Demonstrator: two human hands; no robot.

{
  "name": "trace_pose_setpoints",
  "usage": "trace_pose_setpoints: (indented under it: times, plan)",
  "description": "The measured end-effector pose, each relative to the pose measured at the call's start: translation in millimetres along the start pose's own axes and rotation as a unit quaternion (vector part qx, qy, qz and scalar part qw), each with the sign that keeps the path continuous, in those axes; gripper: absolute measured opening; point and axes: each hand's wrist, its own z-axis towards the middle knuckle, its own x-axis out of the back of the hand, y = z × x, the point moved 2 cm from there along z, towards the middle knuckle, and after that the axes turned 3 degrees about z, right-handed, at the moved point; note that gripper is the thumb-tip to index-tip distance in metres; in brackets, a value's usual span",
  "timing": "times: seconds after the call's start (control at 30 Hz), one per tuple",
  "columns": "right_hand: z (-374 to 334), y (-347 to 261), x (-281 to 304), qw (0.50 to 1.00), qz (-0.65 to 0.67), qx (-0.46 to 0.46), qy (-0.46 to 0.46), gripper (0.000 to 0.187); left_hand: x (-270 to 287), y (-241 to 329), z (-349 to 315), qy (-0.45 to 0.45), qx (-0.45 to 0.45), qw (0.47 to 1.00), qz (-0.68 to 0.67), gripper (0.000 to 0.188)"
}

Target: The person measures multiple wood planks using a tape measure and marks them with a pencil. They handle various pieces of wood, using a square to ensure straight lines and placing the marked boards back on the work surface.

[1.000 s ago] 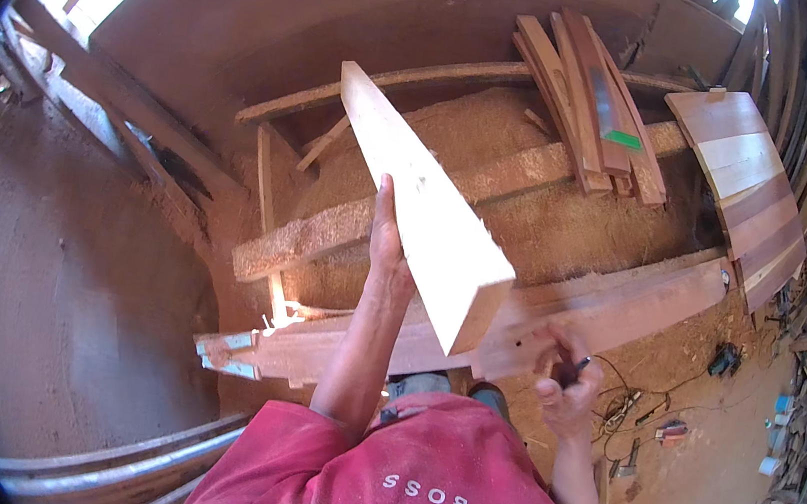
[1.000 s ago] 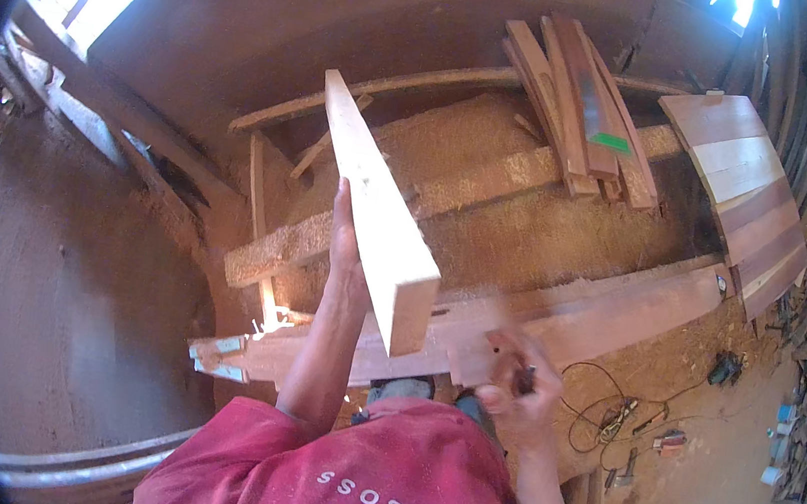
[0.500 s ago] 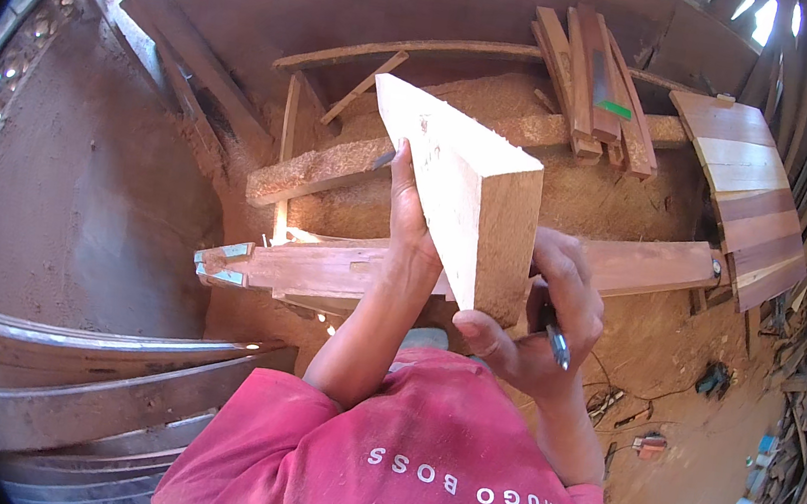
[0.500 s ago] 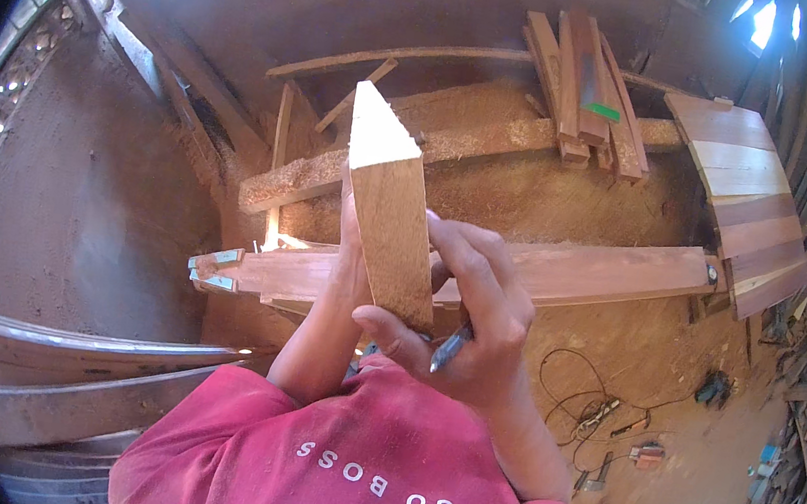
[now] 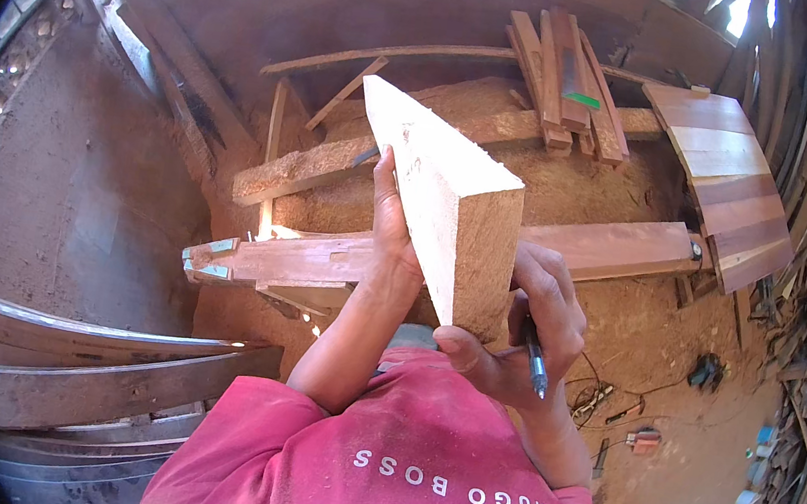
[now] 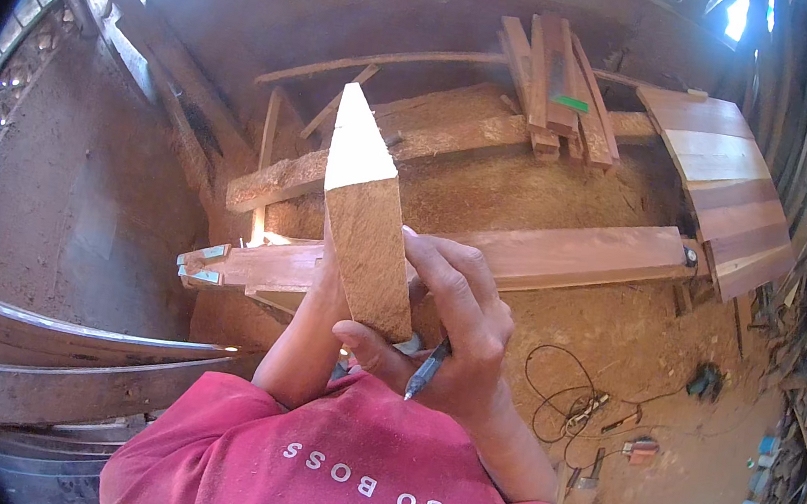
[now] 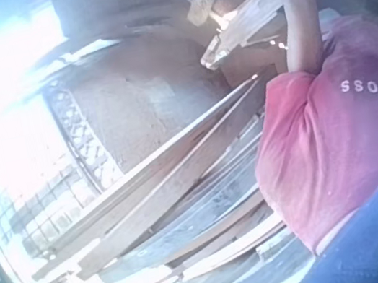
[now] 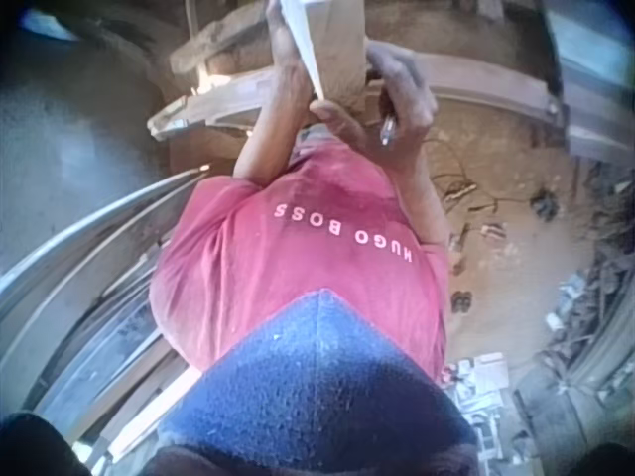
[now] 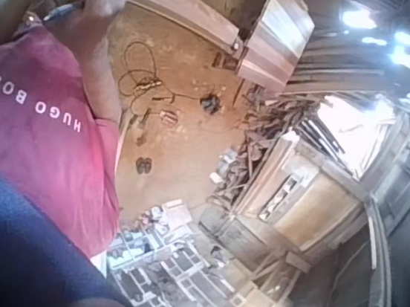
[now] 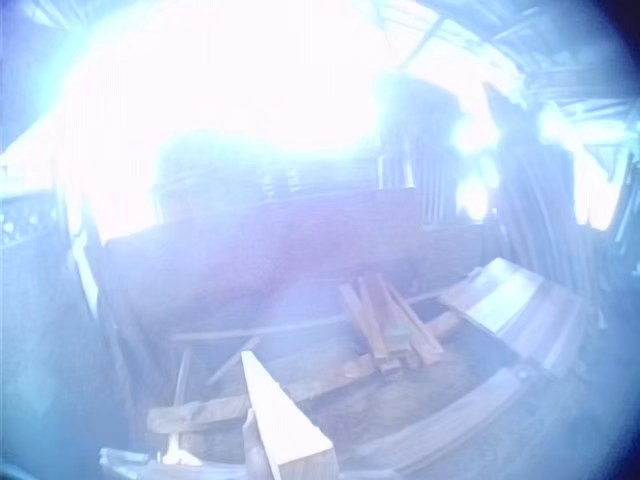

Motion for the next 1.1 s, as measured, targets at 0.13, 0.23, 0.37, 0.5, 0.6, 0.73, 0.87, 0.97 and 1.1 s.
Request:
trace_pose_setpoints:
  times: [0.13, 0.23, 0.37, 0.5, 0.6, 0.73, 0.87, 0.97, 1.1]
  plan:
    - [-7.3, -4.8, 11.5, 1.0, -0.004, 0.023, 0.013, 0.08, -2.4, -9.3, -5.2, 0.028, -0.006, 0.998, 0.052, 0.068]
    - [-10.4, -12.5, 25.5, 0.998, 0.011, -0.059, 0.009, 0.084, -3.5, -19.0, -9.1, 0.043, -0.015, 0.996, 0.079, 0.067]
    - [-24.7, -7.0, 47.8, 0.97, 0.081, -0.214, 0.08, 0.063, -3.2, -37.9, -12.9, 0.079, -0.076, 0.981, 0.163, 0.063]
    - [-104.7, 40.7, 82.0, 0.848, 0.256, -0.366, 0.286, 0.052, -19.8, -65.8, -25.3, 0.085, -0.276, 0.889, 0.356, 0.062]
    - [-151.0, 56.8, 103.5, 0.688, 0.444, -0.399, 0.413, 0.055, 25.9, -35.2, -35.9, 0.149, -0.276, 0.902, 0.298, 0.072]
    - [-244.7, 75.3, 143.6, 0.726, 0.309, -0.45, 0.418, 0.055, 113.5, 1.9, 12.0, 0.297, -0.113, 0.942, 0.107, 0.078]
    - [-314.5, 69.2, 172.1, 0.571, 0.361, -0.572, 0.465, 0.057, 86.1, -61.8, 31.4, -0.087, 0.026, 0.982, 0.167, 0.072]
    - [-305.2, 49.3, 191.2, 0.582, 0.43, -0.503, 0.473, 0.056, 67.1, -91.5, 29.9, -0.133, 0.107, 0.982, 0.084, 0.066]
    - [-291.1, 33.5, 200.1, 0.641, 0.296, -0.474, 0.526, 0.058, 72.8, -106.7, 49.2, -0.12, 0.144, 0.977, 0.1, 0.063]
